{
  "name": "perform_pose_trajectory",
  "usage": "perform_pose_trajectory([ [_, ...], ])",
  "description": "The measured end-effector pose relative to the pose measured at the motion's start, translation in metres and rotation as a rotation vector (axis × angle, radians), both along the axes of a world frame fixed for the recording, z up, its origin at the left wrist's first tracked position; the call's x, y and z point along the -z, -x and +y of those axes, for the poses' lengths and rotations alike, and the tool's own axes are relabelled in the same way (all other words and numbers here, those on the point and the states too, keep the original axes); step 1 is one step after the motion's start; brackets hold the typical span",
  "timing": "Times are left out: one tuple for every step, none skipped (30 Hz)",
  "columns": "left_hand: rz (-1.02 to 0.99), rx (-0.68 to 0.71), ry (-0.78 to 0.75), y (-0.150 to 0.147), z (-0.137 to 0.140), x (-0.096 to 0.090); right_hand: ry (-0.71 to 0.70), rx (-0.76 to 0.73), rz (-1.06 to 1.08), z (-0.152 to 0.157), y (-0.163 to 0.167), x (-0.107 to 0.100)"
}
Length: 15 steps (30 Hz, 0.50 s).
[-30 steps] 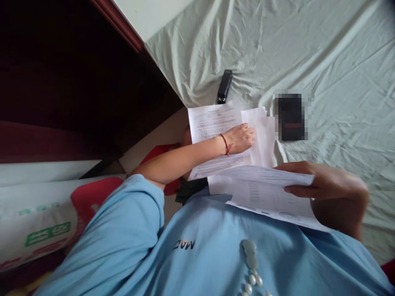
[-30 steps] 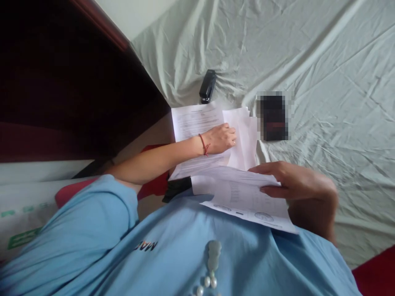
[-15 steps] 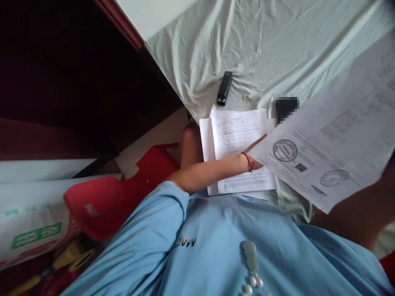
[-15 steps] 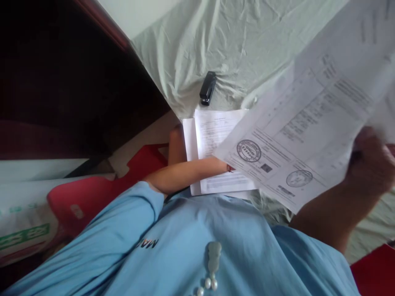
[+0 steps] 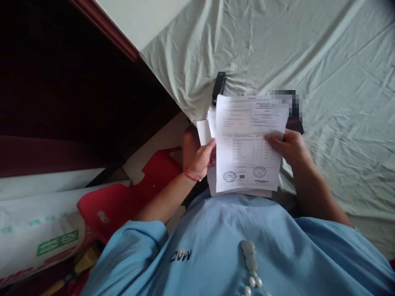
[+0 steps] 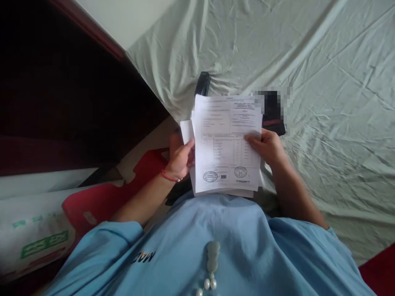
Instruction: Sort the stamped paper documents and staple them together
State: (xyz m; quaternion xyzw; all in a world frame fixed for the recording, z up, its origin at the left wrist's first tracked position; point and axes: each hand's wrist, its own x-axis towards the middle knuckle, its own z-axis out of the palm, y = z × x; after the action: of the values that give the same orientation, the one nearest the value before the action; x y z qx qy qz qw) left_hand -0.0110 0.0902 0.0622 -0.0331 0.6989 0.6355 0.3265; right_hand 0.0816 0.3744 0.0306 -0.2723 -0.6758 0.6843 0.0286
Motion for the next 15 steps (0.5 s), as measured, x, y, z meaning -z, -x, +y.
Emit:
perform_pose_trajectory([
  [-0.056, -0.005, -0.023, 0.000, -0.005, 0.004, -0.031, -0.033, -0.021, -0.001, 0.000, 0.004],
  [-0.084, -0.012, -0.037, -0.001, -0.010, 0.007, -0.061, -0.065, -0.035, -0.002, -0.001, 0.006],
  [-0.080, -0.018, -0.037, -0.003, -0.015, 0.011, -0.090, -0.090, -0.036, -0.002, 0.000, 0.008],
  [-0.049, -0.028, -0.023, -0.005, -0.018, 0.015, -0.122, -0.106, -0.028, -0.003, 0.000, 0.008],
  [-0.011, -0.037, -0.006, -0.006, -0.020, 0.019, -0.154, -0.115, -0.018, -0.003, 0.001, 0.008],
  [0.018, -0.042, 0.007, -0.008, -0.021, 0.023, -0.186, -0.120, -0.011, -0.002, 0.002, 0.007],
  [0.036, -0.046, 0.014, -0.010, -0.022, 0.027, -0.219, -0.122, -0.011, -0.001, 0.002, 0.006],
  [0.046, -0.051, 0.016, -0.011, -0.021, 0.031, -0.260, -0.118, -0.016, 0.000, 0.002, 0.005],
  [0.058, -0.055, 0.018, -0.012, -0.020, 0.035, -0.309, -0.111, -0.023, 0.002, 0.002, 0.004],
  [0.076, -0.057, 0.024, -0.013, -0.020, 0.038, -0.370, -0.105, -0.030, 0.004, 0.002, 0.003],
  [0.101, -0.058, 0.032, -0.014, -0.020, 0.040, -0.439, -0.099, -0.037, 0.006, 0.002, 0.002],
  [0.135, -0.060, 0.043, -0.014, -0.020, 0.042, -0.512, -0.098, -0.046, 0.007, 0.001, 0.002],
  [0.177, -0.065, 0.059, -0.014, -0.022, 0.043, -0.581, -0.100, -0.056, 0.008, 0.001, 0.001],
  [0.224, -0.080, 0.077, -0.014, -0.024, 0.044, -0.642, -0.108, -0.068, 0.009, 0.001, 0.000],
  [0.274, -0.109, 0.098, -0.013, -0.028, 0.044, -0.691, -0.119, -0.081, 0.010, 0.000, 0.000],
])
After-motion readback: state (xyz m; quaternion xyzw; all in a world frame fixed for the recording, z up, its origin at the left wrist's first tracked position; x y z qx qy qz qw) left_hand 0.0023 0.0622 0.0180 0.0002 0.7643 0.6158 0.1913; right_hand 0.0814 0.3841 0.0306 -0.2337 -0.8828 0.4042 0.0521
